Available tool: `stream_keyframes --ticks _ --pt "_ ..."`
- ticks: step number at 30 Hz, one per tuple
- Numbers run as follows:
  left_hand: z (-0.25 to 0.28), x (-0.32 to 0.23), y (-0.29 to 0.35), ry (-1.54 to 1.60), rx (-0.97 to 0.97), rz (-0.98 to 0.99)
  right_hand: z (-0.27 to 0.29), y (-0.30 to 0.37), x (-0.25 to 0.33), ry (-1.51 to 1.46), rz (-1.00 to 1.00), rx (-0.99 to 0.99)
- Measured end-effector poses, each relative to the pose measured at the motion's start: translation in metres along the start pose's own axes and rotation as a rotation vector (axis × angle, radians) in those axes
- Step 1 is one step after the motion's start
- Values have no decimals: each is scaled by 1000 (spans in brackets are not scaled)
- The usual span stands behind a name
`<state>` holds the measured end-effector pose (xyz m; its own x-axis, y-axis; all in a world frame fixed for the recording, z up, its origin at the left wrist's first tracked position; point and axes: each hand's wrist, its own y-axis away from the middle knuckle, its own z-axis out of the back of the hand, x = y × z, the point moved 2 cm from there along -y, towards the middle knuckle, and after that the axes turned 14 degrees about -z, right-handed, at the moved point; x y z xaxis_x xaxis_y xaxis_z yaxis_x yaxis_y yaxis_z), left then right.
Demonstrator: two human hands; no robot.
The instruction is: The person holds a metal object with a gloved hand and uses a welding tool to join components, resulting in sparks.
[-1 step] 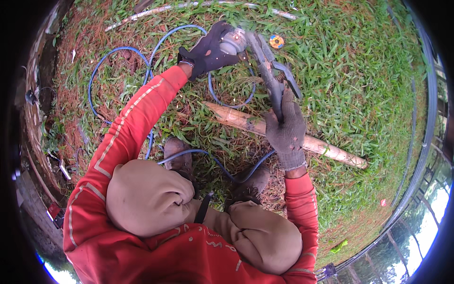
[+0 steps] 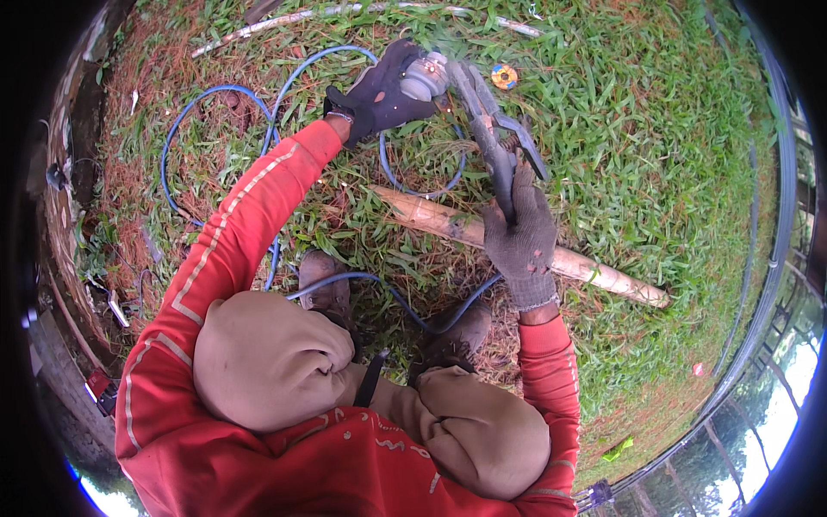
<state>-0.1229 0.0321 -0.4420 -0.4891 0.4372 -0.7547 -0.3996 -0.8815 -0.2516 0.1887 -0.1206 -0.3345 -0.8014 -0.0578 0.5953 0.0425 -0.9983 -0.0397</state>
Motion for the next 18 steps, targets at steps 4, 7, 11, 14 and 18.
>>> stream_keyframes --ticks 4,7,11,14,18 --pt "-15 -9 -8 99 -61 54 1 3 -8 -20 -94 79" --pt "-10 -11 -7 79 -53 73 -1 1 -2 -41 -56 55" --pt "-4 -9 -7 65 -31 64 -1 0 2 -24 -92 71" --pt "-2 -16 -9 36 -6 77 -1 1 -1 -26 -107 81" --pt "-4 -16 -6 80 -53 84 -4 0 -2 -28 -90 77"
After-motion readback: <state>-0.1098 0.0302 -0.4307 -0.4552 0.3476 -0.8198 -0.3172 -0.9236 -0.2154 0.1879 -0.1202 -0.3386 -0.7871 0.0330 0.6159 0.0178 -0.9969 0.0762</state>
